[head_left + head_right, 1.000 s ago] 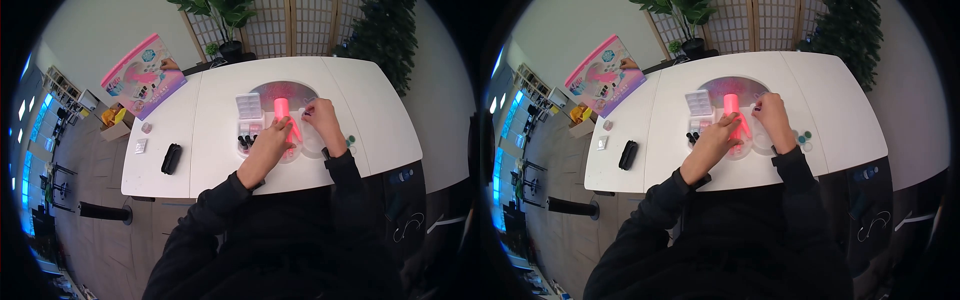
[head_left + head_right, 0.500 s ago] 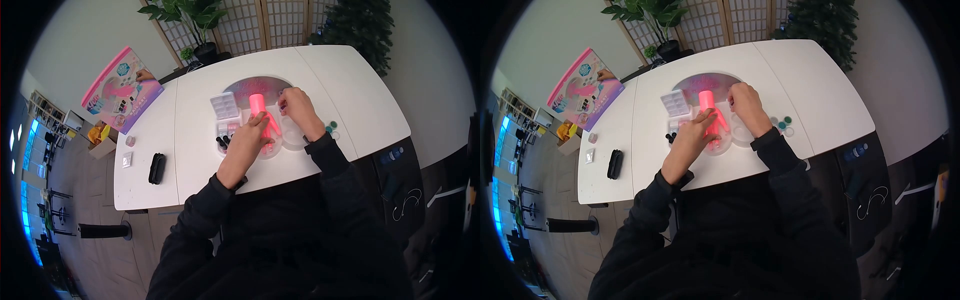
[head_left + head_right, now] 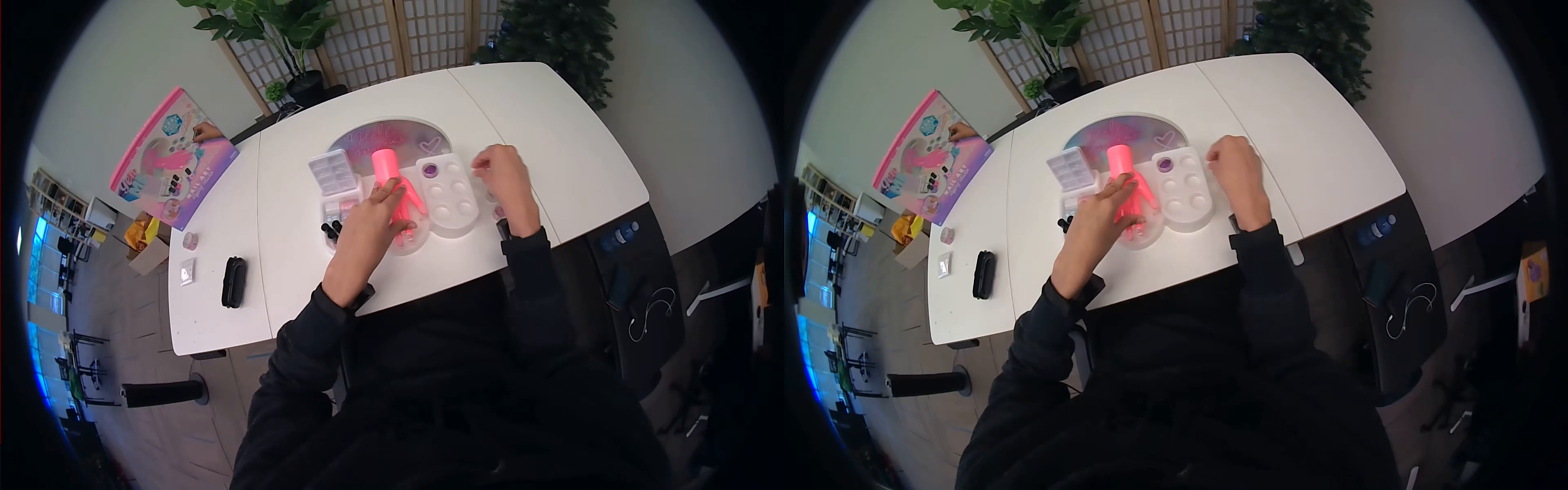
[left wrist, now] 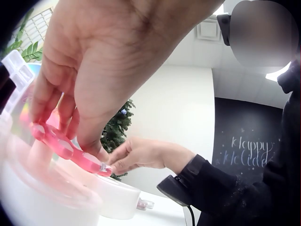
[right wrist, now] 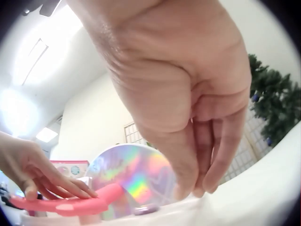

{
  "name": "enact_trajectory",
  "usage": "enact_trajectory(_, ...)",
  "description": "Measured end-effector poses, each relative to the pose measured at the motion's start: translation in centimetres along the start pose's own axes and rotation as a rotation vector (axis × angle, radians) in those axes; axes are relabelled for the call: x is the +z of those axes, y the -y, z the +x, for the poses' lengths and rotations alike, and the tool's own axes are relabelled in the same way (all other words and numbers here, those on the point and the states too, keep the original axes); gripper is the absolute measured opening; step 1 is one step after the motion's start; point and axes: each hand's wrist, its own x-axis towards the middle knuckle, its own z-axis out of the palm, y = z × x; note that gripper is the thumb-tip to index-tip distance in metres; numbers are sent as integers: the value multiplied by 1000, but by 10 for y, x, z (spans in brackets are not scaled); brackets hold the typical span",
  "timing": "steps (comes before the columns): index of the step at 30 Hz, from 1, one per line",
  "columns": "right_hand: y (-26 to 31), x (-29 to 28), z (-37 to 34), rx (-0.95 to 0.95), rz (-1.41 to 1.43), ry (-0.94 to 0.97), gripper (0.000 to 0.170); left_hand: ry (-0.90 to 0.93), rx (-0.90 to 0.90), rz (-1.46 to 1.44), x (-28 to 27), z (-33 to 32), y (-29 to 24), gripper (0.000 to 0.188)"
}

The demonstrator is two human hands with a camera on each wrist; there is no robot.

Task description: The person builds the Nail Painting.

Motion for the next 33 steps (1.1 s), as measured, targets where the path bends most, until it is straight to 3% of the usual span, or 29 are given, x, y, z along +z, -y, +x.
enact_trajectory(1,-8,-7,-7,4,-3,2,20,2,1,-4,1,0,0,58)
enact_trajectory(3,-22,-19,-18,333,-372,-19,18,-6,-35,-17,2,0,0,55)
enact_trajectory(7,-40,-21,-17,519,-343,75,21,-2,-25,-25,-1,2,-2,54)
enact_trajectory(10,-44,-16,-16,434,-310,78,23,-19,-17,-32,1,0,-1,53)
enact_trajectory(12,-50,-9,-11,227,-243,27,25,-37,0,-31,3,0,2,54)
enact_trajectory(13,-44,-11,-7,227,-242,26,25,-38,0,-29,2,1,2,54)
enact_trajectory(15,-29,-8,0,27,32,-78,26,-19,-20,-25,2,0,1,55)
enact_trajectory(16,-19,-7,3,29,33,-77,26,-17,-21,-25,1,0,1,55)
enact_trajectory(18,-1,-4,10,-153,307,-48,25,-10,-17,-25,1,1,1,55)
enact_trajectory(21,7,9,18,-247,294,84,24,-21,-10,-25,2,0,2,56)
enact_trajectory(29,9,28,16,-278,330,62,21,9,-40,-35,-2,-1,-1,60)
enact_trajectory(31,11,26,14,-194,386,52,22,19,-76,-41,-1,-2,1,61)
enact_trajectory(33,16,22,14,-200,334,63,23,4,-1,-13,4,-2,6,63)
